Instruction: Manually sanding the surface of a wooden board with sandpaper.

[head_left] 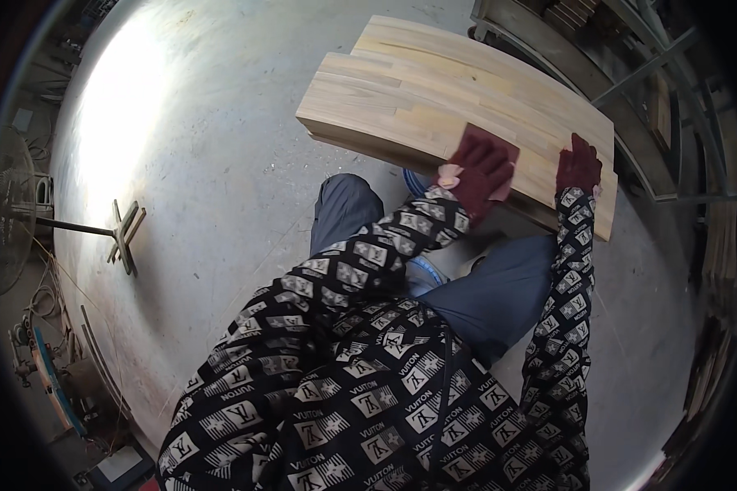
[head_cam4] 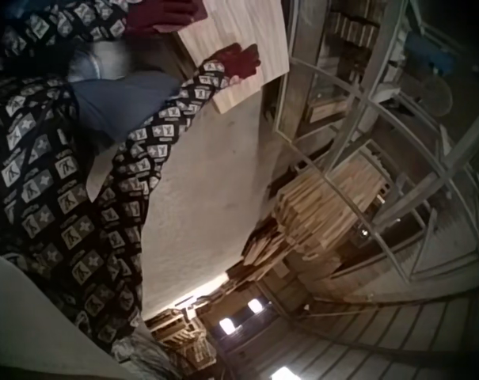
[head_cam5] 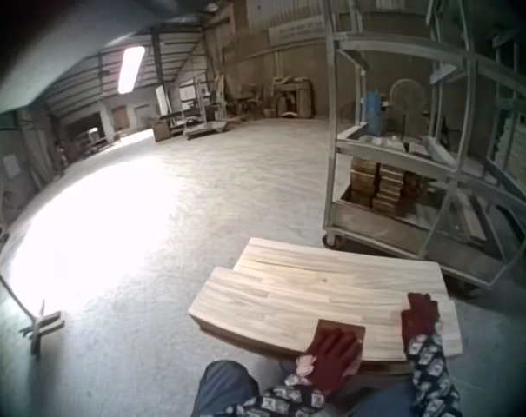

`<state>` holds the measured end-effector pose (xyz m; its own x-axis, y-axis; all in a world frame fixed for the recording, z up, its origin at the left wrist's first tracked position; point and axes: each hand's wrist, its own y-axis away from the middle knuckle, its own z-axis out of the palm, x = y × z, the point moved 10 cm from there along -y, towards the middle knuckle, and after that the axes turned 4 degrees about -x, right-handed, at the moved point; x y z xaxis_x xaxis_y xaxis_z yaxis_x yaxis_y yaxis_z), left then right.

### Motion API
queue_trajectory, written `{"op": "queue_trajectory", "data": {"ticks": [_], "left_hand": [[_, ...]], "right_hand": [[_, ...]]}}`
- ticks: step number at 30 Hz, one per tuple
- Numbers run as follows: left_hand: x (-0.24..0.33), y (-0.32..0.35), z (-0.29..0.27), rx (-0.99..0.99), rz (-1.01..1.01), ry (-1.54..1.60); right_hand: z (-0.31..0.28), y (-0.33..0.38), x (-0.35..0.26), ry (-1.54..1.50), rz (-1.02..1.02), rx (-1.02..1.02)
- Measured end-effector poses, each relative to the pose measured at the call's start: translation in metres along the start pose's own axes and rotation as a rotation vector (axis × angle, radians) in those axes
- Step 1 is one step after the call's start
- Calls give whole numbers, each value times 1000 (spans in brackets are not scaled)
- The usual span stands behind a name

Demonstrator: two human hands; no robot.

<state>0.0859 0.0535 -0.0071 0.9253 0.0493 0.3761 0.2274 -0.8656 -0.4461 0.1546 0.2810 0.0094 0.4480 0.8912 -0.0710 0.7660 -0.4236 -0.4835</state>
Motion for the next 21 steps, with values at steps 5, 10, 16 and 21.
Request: {"op": "queue_trajectory", "data": {"ticks": [5,10,16,21], "left_hand": [[-126,68,-115,103,-352,-308],[-180,89,-153,175,-618,-561],[-24,-13,-17,-27,-140,-176],[3,-12,-8,-96,91,39]], "right_hand": [[1,-1,1,-12,6,-6],[-4,0,2,-8,43,6],[-3,-2,4,-28,115,-54],[1,-1,3,-46,59,-61]]}}
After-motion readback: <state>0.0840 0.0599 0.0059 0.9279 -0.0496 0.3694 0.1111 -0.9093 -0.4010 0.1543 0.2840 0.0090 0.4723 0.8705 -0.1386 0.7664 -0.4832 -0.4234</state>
